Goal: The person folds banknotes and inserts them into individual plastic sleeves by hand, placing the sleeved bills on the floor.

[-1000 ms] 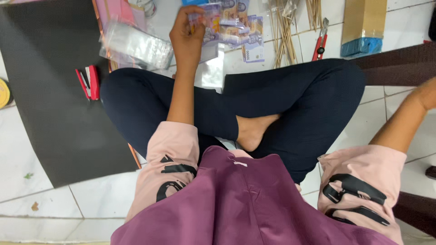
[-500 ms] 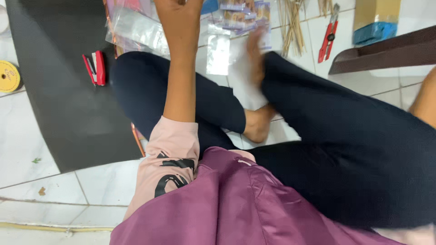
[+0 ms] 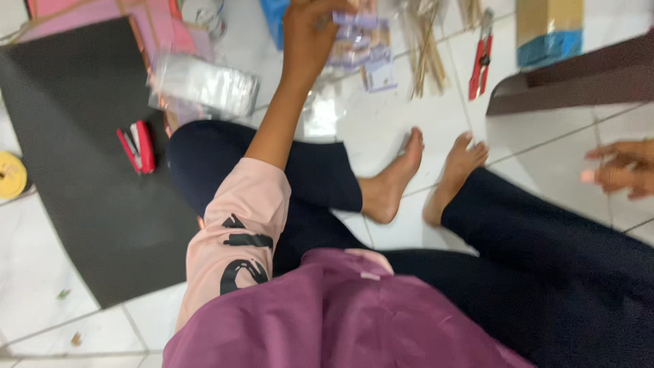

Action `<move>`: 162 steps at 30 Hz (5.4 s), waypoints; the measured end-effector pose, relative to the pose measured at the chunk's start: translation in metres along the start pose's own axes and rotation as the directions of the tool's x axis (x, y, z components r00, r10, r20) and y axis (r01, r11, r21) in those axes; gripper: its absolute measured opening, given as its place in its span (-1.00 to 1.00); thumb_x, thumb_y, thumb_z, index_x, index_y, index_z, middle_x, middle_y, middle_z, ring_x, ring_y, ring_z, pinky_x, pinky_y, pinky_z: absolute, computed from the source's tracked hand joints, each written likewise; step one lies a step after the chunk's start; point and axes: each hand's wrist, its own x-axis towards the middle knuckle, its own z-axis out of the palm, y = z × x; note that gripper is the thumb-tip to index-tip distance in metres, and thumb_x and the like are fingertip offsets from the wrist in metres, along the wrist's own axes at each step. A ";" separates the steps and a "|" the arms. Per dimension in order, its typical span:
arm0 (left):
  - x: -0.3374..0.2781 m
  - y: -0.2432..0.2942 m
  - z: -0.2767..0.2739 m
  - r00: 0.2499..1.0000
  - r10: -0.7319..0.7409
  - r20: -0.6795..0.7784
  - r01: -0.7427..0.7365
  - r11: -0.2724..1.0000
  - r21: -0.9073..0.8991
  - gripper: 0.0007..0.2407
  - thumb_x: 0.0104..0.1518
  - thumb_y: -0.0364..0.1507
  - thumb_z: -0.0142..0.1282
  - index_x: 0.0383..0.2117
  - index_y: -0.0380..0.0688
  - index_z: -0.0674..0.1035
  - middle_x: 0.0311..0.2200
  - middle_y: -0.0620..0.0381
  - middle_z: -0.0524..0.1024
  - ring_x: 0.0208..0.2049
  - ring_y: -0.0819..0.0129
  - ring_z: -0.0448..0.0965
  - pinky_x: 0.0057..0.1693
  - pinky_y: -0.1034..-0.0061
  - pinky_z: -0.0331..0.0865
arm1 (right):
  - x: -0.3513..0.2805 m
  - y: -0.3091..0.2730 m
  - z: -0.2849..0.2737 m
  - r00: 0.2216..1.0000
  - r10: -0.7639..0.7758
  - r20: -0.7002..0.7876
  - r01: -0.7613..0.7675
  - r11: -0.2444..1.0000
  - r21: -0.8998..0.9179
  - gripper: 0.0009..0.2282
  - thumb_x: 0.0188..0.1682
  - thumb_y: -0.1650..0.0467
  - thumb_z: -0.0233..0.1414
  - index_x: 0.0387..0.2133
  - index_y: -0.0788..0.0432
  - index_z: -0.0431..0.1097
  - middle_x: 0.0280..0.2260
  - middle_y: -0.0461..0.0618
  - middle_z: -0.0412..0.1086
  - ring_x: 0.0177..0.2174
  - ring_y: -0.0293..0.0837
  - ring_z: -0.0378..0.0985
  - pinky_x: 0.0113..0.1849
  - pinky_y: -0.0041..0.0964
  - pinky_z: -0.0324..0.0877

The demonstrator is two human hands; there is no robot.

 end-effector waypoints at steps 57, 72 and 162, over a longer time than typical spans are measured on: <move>-0.130 -0.218 0.093 0.615 -0.787 -0.044 0.248 0.140 0.959 -0.34 -0.35 -0.41 0.54 -0.02 -0.01 0.41 -0.04 0.06 0.39 -0.22 0.18 0.57 -0.27 0.35 0.55 | 0.214 -0.392 -0.024 0.831 0.546 0.107 -0.155 0.042 0.987 -0.57 -0.01 0.23 0.31 -0.70 0.03 0.18 -0.68 -0.27 0.22 -0.56 -0.26 0.21 -0.40 -0.28 0.16; -0.063 -0.033 -0.009 0.502 -0.789 0.354 0.769 0.594 0.234 -0.27 -0.14 -0.55 0.53 0.23 -0.05 0.32 0.10 -0.09 0.17 -0.16 0.24 0.56 -0.07 0.40 0.63 | 0.217 -0.362 -0.008 0.917 0.398 0.029 -0.133 0.238 0.962 -0.67 0.14 0.21 0.16 -0.48 0.11 0.23 -0.59 -0.11 0.21 -0.52 -0.08 0.24 -0.39 -0.12 0.17; -0.044 0.019 0.029 0.905 0.423 -0.034 -0.397 0.872 0.286 -0.86 0.22 -0.67 0.22 -0.16 -0.54 0.56 -0.15 -0.24 0.58 -0.10 -0.04 0.69 0.09 0.32 0.68 | 0.094 -0.302 -0.198 0.806 0.393 -0.442 0.420 0.145 0.896 -0.81 0.17 0.60 0.18 0.02 0.27 0.54 -0.09 0.04 0.50 -0.15 -0.19 0.57 -0.22 -0.46 0.42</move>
